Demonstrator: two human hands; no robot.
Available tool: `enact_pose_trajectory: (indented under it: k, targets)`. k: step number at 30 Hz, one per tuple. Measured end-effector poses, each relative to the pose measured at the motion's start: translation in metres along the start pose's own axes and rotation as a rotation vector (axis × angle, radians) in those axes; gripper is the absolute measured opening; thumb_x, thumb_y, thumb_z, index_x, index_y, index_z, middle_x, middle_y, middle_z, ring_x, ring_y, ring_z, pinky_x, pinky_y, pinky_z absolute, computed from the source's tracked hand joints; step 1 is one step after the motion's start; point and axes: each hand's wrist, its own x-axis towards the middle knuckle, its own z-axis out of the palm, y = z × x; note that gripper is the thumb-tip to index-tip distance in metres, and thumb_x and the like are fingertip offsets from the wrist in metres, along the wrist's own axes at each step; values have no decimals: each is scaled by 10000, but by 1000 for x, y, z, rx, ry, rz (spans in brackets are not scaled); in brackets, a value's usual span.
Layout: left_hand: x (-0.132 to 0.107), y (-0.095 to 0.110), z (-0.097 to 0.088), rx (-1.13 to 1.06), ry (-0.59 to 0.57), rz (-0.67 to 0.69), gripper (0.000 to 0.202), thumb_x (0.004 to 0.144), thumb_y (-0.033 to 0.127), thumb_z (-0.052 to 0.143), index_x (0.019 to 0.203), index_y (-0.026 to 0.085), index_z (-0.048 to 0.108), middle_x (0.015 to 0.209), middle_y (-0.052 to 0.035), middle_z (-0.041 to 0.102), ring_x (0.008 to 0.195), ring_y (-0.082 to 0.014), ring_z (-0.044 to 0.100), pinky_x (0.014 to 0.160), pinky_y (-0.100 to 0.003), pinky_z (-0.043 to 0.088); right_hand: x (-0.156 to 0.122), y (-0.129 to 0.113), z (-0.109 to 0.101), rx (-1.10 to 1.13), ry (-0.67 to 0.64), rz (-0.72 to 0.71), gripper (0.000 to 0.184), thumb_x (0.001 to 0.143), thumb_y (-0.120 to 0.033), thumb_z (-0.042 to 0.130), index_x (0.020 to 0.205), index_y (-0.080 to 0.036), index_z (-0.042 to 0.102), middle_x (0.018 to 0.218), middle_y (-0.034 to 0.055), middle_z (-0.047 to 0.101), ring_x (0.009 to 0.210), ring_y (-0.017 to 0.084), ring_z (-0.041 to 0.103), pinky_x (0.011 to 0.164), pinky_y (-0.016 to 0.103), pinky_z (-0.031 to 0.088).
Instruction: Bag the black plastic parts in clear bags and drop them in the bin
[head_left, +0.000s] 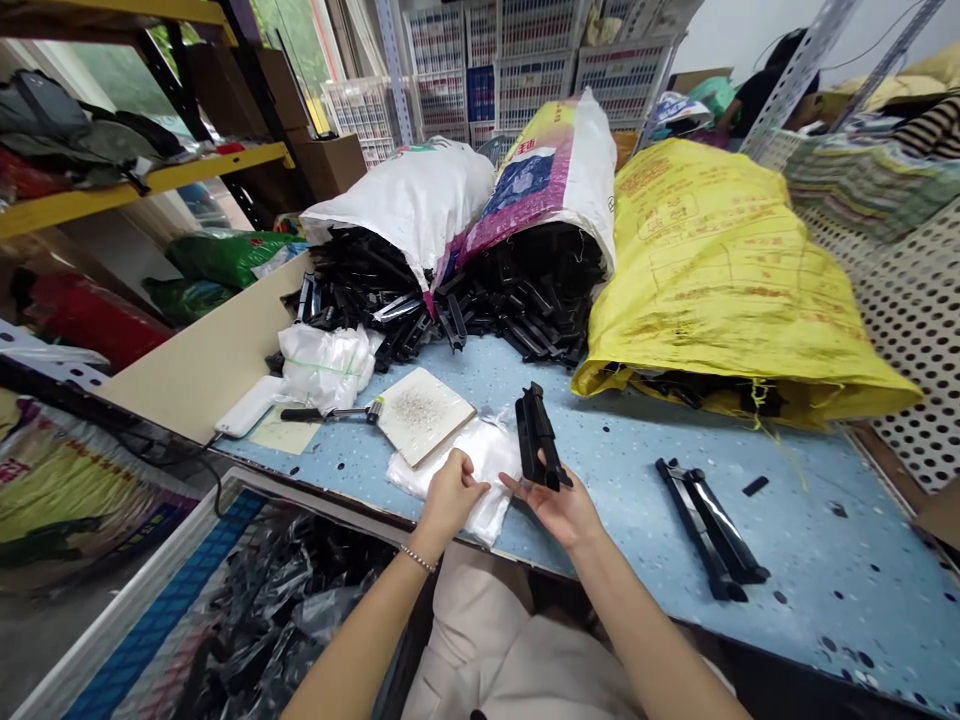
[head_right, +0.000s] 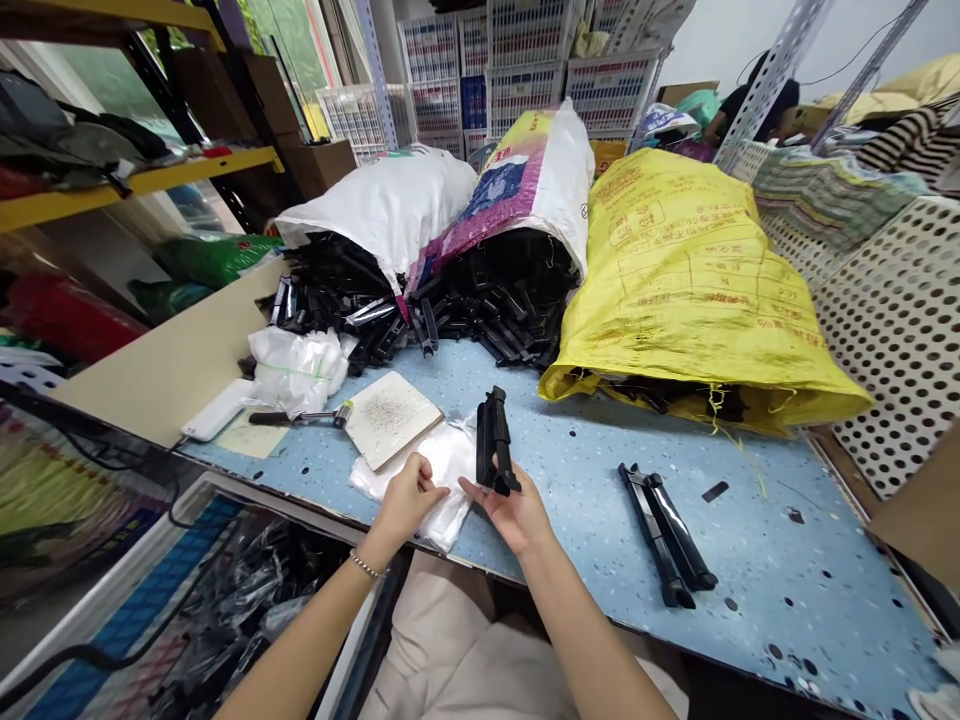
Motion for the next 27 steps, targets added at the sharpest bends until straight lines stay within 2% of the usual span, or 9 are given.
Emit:
enact_pose_trajectory:
  k: [3, 7, 9, 12, 15, 18, 22, 25, 27]
  targets:
    - [-1, 4, 8, 99, -26, 40, 281, 661, 188, 657, 759, 223, 396, 590, 95, 476, 571, -117, 512, 559, -221, 359, -2, -3, 1, 24, -28, 40, 151, 654, -281, 779, 676, -213, 646, 699, -37, 659, 628, 129, 569, 866, 519, 516]
    - [-3, 9, -3, 117, -73, 101, 179, 714, 135, 585, 761, 215, 431, 656, 64, 548, 596, -117, 550, 574, -224, 413, 6, 5, 6, -50, 6, 23, 220, 592, -279, 818, 707, -192, 651, 688, -17, 658, 650, 154, 574, 772, 468, 552]
    - [-5, 12, -15, 157, -88, 178, 131, 744, 78, 516, 745, 203, 478, 747, 16, 603, 711, -139, 594, 668, -254, 464, 12, 11, 8, -58, 45, 1, 239, 575, -283, 832, 678, -185, 640, 610, -35, 615, 605, 138, 543, 754, 451, 560]
    - [-9, 15, -30, 403, -48, 296, 218, 752, -1, 447, 724, 177, 570, 927, -85, 642, 954, -218, 590, 857, -366, 467, 14, 14, 7, -54, 71, -19, 234, 587, -289, 830, 679, -185, 642, 603, -47, 588, 593, 118, 520, 777, 444, 564]
    - [-8, 15, -33, 606, -17, 380, 328, 755, -26, 429, 925, 154, 643, 1105, -138, 616, 1066, -254, 561, 934, -423, 456, -2, 10, 1, -43, 37, 14, 206, 621, -268, 810, 736, -190, 659, 688, -32, 613, 625, 113, 541, 745, 369, 579]
    - [-2, 9, -31, 460, -52, 408, 510, 726, -41, 422, 1167, 163, 576, 1224, -119, 565, 1062, -211, 576, 951, -377, 475, -34, 7, -15, 49, -114, 270, 246, 709, -302, 750, 906, -177, 671, 743, -2, 621, 628, 95, 543, 559, 204, 555]
    - [-3, 4, -32, 237, -115, 295, 664, 697, -18, 437, 1332, 174, 444, 1347, -140, 477, 785, -144, 637, 785, -335, 562, -63, 20, -30, 165, -254, 603, 327, 774, -348, 696, 1021, -144, 629, 746, 3, 603, 599, 48, 507, 432, 56, 446]
    - [-24, 16, -33, 268, -135, 365, 736, 707, -27, 403, 1408, 191, 356, 1419, -140, 416, 1030, -201, 616, 910, -371, 528, -59, 34, -24, 162, -238, 636, 363, 720, -365, 745, 968, -121, 640, 738, 4, 607, 595, 36, 511, 458, 48, 439]
    - [-45, 29, -31, 310, -202, 477, 764, 719, -36, 384, 1438, 213, 310, 1450, -111, 393, 1266, -226, 466, 1041, -387, 438, -51, 37, -13, 66, -227, 477, 328, 704, -369, 750, 900, -120, 661, 705, 7, 608, 561, 53, 510, 443, 96, 435]
